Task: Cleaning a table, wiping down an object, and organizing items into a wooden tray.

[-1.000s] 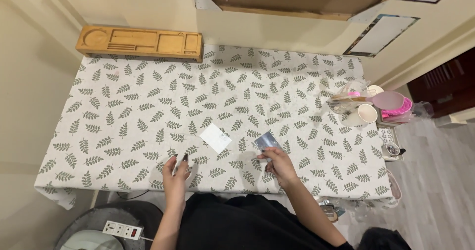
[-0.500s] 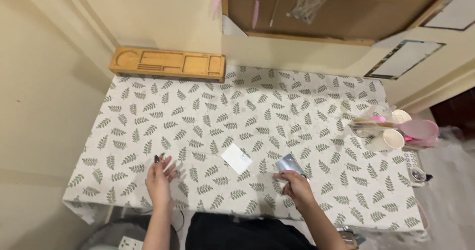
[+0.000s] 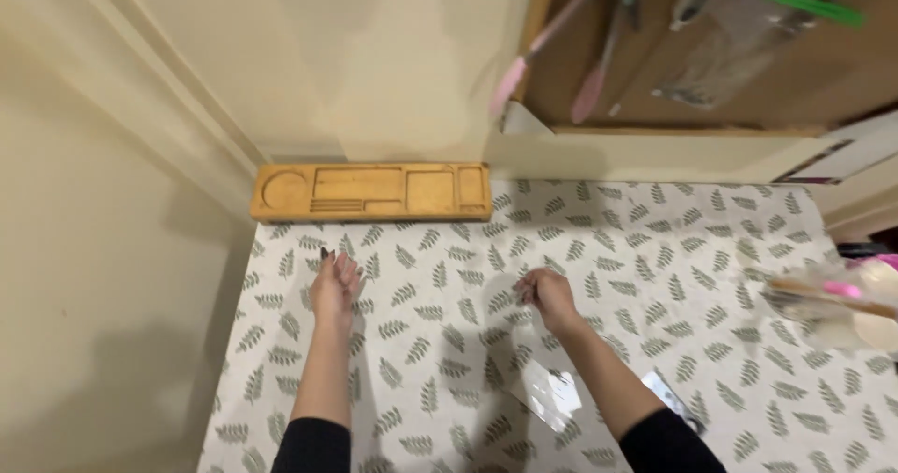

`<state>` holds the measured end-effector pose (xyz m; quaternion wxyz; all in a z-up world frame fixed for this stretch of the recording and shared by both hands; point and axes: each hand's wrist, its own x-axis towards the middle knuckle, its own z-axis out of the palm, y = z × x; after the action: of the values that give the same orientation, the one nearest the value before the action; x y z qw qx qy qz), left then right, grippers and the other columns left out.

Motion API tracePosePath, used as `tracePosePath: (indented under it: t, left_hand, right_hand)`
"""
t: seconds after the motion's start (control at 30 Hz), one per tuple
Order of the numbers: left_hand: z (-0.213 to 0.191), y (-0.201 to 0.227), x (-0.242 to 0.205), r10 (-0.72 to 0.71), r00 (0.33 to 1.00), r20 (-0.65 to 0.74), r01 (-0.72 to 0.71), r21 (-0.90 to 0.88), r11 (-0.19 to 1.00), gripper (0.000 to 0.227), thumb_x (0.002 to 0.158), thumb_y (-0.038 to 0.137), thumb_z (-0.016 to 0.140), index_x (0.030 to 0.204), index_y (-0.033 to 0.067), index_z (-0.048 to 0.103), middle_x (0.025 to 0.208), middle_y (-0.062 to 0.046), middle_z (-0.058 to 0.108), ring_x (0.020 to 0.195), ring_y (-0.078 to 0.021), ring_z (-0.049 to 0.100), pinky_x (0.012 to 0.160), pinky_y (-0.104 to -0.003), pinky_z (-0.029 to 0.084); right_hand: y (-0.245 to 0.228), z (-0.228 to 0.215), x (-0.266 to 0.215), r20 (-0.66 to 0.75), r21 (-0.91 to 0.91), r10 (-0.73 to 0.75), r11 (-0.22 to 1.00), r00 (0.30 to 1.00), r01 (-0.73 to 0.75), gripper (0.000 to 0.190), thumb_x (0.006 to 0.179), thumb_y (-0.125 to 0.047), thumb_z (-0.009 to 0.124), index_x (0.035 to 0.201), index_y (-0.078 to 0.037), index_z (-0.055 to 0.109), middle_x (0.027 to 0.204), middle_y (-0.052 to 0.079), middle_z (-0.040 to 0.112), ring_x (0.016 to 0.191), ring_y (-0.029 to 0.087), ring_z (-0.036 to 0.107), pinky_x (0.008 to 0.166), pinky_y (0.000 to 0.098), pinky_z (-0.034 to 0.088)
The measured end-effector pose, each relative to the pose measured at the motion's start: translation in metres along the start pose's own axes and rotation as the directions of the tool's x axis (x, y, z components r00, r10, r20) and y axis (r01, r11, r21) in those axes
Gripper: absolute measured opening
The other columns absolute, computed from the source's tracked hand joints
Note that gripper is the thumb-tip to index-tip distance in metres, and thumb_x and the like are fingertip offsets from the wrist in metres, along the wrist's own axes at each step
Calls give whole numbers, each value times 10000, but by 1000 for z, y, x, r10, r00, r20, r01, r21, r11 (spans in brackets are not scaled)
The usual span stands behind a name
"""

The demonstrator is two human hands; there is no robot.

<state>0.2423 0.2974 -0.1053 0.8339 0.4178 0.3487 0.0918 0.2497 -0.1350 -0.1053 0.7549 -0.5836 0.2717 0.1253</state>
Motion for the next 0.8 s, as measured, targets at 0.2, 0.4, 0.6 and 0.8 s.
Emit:
tracePosePath:
  t: [0.2,0.4,0.6,0.8]
  left_hand:
    - [15,9,83,-73,997,7,73,-15,997,494,1011,331,555,1421,60,504,1318,-50,608,1178,-264,621,942,-386,533]
    - [26,29,110,-49,999,-19,49,-29,998,496,1004,316,584,1423,71,486,1366,-64,630,1212,-242,628,1017,-358,501]
    - [22,35,114,-24,1000,-8,24,-53,998,465,1005,242,592,1384,-15,509,1325,-146,647,1181,-282,671,988,-376,551]
    - [23,39,112,2,1000,-31,-2,-17,1000,420,1005,207,623,1325,-51,534,1238,-164,664,1131,-292,696,963,-385,569]
  right_hand:
    - [-21,82,75,66,-81,-195,976,979,200,261,945,-109,454,881,89,611,746,158,629,566,189,526,531,340,450]
    - [-63,137,72,-84,-631,-326,749,942,203,501,910,-398,639,1288,-70,658,868,102,714,760,208,674,722,325,519]
    - [-57,142,78,-55,-690,-357,689,932,223,453,940,-366,602,1232,-37,712,861,105,741,789,236,697,757,333,530]
    - [-64,149,70,-87,-580,-236,802,968,143,420,940,-317,581,1266,-77,695,806,119,697,693,217,614,674,375,508]
